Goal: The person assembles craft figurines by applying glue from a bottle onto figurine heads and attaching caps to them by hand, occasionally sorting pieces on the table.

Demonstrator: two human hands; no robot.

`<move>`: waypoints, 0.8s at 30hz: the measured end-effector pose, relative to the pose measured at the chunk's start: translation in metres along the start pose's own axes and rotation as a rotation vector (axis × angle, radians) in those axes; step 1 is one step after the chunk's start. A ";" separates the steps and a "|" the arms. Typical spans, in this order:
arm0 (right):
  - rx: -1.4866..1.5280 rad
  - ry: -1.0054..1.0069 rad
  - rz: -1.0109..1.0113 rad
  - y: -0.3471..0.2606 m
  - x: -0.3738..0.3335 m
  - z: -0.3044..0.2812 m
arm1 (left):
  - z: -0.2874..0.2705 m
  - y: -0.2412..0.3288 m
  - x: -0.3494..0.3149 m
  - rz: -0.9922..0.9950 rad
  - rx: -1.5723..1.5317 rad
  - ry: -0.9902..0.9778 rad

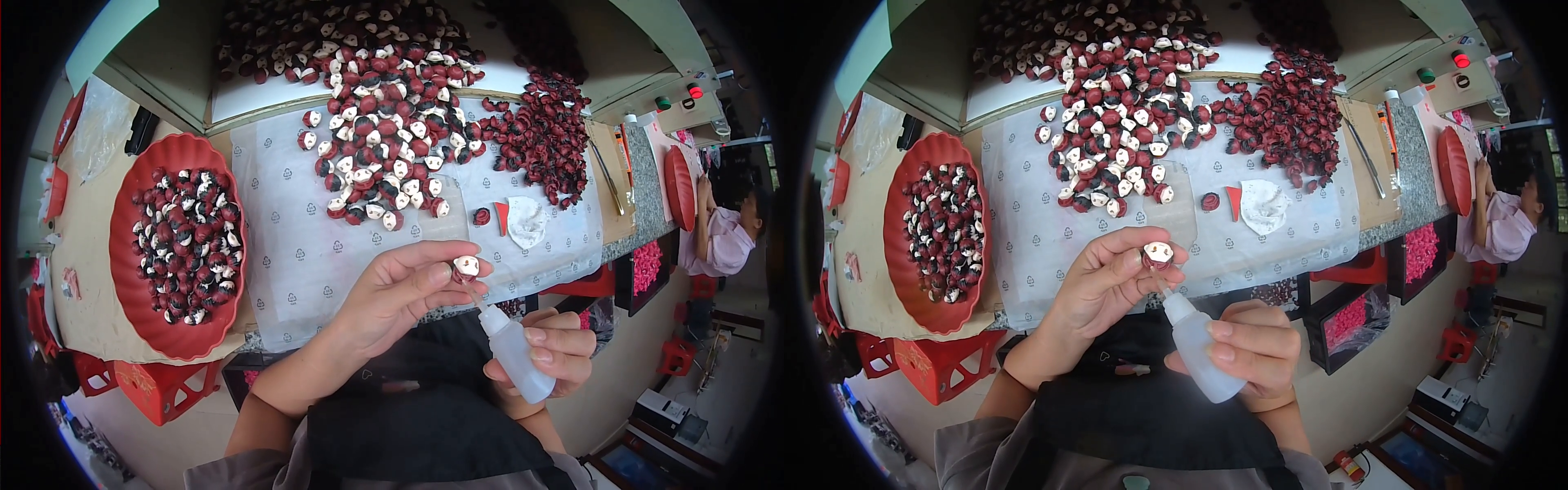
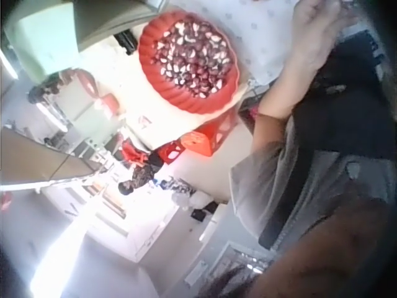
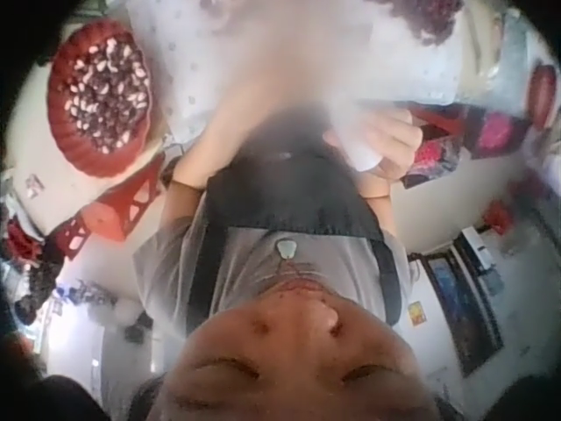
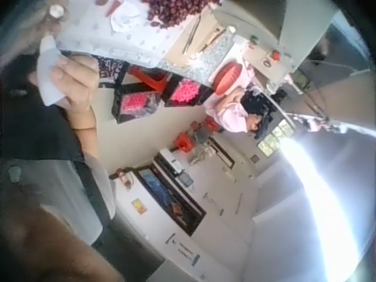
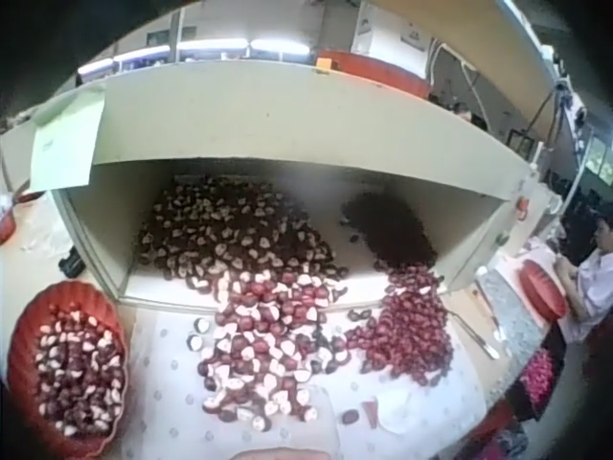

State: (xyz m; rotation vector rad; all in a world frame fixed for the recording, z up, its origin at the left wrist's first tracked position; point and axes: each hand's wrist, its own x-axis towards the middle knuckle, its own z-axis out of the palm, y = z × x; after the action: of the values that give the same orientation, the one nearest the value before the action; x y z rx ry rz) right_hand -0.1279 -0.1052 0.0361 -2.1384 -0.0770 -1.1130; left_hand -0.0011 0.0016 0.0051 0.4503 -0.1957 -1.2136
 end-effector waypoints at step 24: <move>-0.002 -0.003 -0.001 0.000 -0.005 -0.002 | -0.001 -0.003 0.000 0.017 0.059 0.060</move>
State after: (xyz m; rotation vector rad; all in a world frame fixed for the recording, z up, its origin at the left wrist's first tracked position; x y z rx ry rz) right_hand -0.1322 -0.1057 0.0335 -2.1419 -0.0790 -1.1105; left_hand -0.0030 0.0008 0.0029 0.5350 -0.1840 -1.1788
